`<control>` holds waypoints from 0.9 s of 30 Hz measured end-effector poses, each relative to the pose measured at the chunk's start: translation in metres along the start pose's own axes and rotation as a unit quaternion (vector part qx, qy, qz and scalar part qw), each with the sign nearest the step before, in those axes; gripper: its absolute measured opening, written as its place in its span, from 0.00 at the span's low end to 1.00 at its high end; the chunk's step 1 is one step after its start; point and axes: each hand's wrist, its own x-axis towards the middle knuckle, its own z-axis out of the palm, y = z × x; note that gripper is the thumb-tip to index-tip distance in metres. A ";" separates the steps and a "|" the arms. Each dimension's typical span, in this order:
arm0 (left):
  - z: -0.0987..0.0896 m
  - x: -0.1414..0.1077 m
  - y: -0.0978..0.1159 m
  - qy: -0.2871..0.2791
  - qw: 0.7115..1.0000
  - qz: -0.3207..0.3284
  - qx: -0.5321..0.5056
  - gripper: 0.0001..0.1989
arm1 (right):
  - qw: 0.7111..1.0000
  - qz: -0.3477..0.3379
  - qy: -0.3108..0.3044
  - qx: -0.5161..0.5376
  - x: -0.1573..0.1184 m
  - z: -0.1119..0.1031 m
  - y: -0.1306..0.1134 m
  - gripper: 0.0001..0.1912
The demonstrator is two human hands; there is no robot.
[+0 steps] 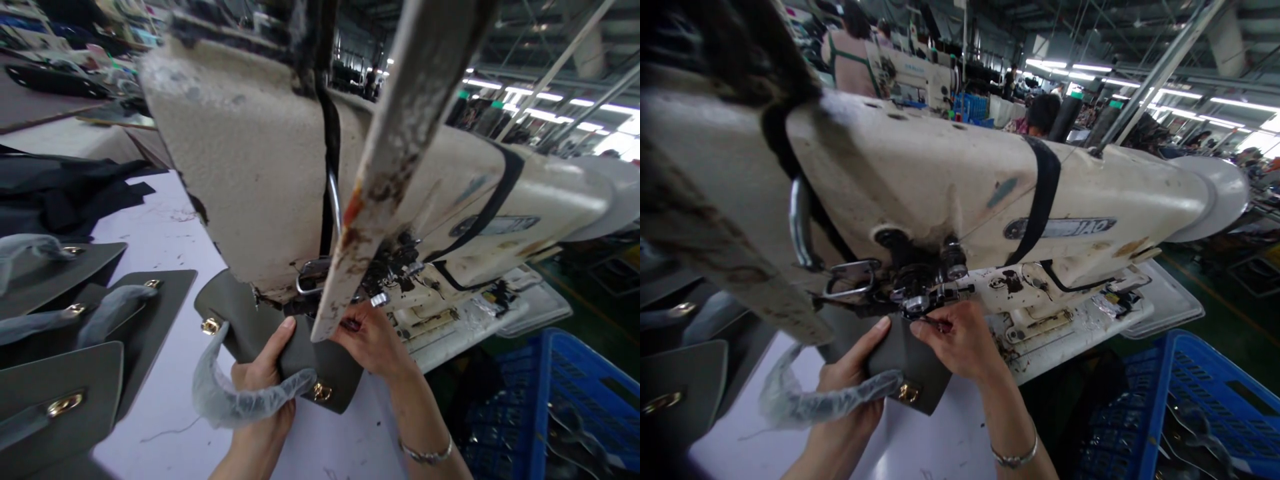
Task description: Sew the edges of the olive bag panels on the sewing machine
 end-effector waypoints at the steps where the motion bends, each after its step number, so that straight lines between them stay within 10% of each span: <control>1: 0.000 0.000 0.000 -0.005 1.000 0.003 -0.001 0.21 | 1.000 -0.007 -0.002 -0.007 -0.001 0.000 -0.002 0.12; 27: 0.012 0.002 0.006 -0.005 0.995 0.086 -0.055 0.17 | 0.993 -0.038 0.055 -0.101 0.006 0.009 0.002 0.22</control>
